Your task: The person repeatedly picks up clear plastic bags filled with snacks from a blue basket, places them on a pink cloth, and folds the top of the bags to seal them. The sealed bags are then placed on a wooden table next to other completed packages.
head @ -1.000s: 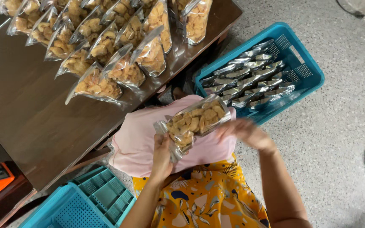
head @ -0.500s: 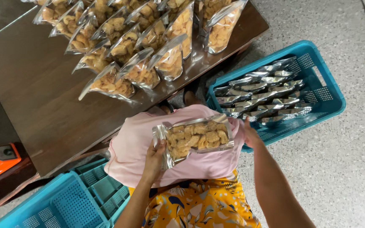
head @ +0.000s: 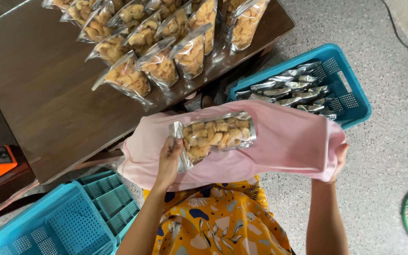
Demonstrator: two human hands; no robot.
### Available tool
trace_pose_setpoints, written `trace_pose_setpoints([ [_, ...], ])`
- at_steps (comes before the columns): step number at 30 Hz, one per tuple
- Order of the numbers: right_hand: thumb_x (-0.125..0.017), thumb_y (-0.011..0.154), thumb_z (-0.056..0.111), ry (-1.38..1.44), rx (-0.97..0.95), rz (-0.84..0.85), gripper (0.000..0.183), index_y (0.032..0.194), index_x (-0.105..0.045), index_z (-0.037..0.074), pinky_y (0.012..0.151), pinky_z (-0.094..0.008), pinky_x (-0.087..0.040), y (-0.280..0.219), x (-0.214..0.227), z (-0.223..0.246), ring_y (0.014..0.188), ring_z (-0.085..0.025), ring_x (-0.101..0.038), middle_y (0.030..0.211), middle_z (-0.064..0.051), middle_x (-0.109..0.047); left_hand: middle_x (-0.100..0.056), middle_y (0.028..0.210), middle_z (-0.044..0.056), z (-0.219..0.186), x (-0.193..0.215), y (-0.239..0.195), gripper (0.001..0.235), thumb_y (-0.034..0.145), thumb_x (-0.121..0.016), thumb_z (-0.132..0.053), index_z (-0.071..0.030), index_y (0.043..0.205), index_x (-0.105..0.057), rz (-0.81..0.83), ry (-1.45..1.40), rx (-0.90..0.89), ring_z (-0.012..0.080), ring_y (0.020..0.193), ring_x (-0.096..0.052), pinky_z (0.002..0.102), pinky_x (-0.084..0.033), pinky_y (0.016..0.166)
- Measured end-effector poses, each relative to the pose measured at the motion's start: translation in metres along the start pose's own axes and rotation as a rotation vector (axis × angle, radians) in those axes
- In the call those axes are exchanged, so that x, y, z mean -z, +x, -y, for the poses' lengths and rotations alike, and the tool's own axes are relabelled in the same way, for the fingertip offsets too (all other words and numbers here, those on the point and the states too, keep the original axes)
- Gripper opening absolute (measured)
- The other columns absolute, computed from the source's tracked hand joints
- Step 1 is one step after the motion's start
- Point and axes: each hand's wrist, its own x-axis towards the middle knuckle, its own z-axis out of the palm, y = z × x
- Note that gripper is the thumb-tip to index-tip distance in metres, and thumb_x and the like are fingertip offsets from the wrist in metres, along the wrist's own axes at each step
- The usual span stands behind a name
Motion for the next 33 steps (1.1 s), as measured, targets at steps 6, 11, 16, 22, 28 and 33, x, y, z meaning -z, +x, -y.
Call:
trace_pose_setpoints([
  [6, -0.068, 0.091, 0.033, -0.458, 0.101, 0.158, 0.042, 0.119, -0.061, 0.001, 0.067, -0.038, -0.057, -0.034, -0.073, -0.055, 0.083, -0.027, -0.067, 0.100, -0.015, -0.066, -0.060, 0.096, 0.002, 0.000, -0.001, -0.002, 0.022, 0.108, -0.060, -0.019, 0.000, 0.118, -0.063, 0.004, -0.025, -0.009, 0.0113, 0.087, -0.051, 0.028, -0.045, 0.079],
  [11, -0.075, 0.090, 0.015, -1.249, 0.406, 0.492, 0.024, 0.106, -0.065, 0.001, 0.055, -0.033, -0.056, -0.018, -0.191, -0.160, 0.065, -0.023, -0.069, 0.083, -0.011, -0.068, -0.066, 0.101, -0.004, -0.026, -0.025, -0.025, 0.028, 0.096, -0.053, -0.008, -0.004, 0.123, -0.058, 0.043, -0.055, -0.050, 0.0066, 0.091, -0.056, 0.023, -0.046, 0.083],
  [16, -0.061, 0.095, 0.027, -1.662, 0.503, 0.382, 0.031, 0.097, -0.069, -0.003, 0.043, -0.044, -0.052, 0.025, -0.227, -0.194, 0.045, -0.029, -0.062, 0.063, -0.014, -0.066, -0.058, 0.087, -0.001, -0.005, -0.024, -0.023, 0.022, 0.099, -0.058, -0.012, -0.004, 0.118, -0.064, -0.093, 0.010, 0.039, 0.0102, 0.078, -0.051, 0.027, -0.045, 0.071],
  [22, -0.048, 0.112, 0.038, -1.500, 0.097, -0.023, 0.049, 0.090, -0.061, -0.003, 0.043, -0.036, -0.048, 0.100, -0.108, -0.165, 0.054, -0.025, -0.063, 0.067, -0.016, -0.064, -0.053, 0.086, 0.001, 0.023, -0.030, -0.004, 0.023, 0.107, -0.066, -0.020, 0.003, 0.106, -0.063, -0.017, -0.013, -0.036, 0.0106, 0.079, -0.046, 0.028, -0.042, 0.071],
  [28, -0.055, 0.108, 0.036, -0.574, 0.082, -0.172, 0.047, 0.108, -0.048, -0.010, 0.049, -0.037, -0.053, 0.063, -0.079, -0.090, 0.069, -0.024, -0.064, 0.091, -0.021, -0.063, -0.059, 0.087, -0.003, 0.004, -0.020, 0.008, 0.025, 0.100, -0.063, -0.022, -0.005, 0.117, -0.064, 0.011, -0.006, -0.008, 0.0072, 0.080, -0.050, 0.023, -0.044, 0.073],
  [33, -0.067, 0.103, 0.026, -0.611, 0.255, 0.276, 0.063, 0.125, -0.027, -0.018, 0.051, -0.034, -0.062, 0.010, -0.111, -0.102, 0.076, -0.020, -0.070, 0.109, -0.022, -0.065, -0.063, 0.087, -0.001, 0.002, -0.024, 0.015, 0.018, 0.101, -0.059, -0.016, -0.004, 0.114, -0.065, 0.115, -0.007, -0.008, 0.0086, 0.078, -0.054, 0.025, -0.047, 0.072],
])
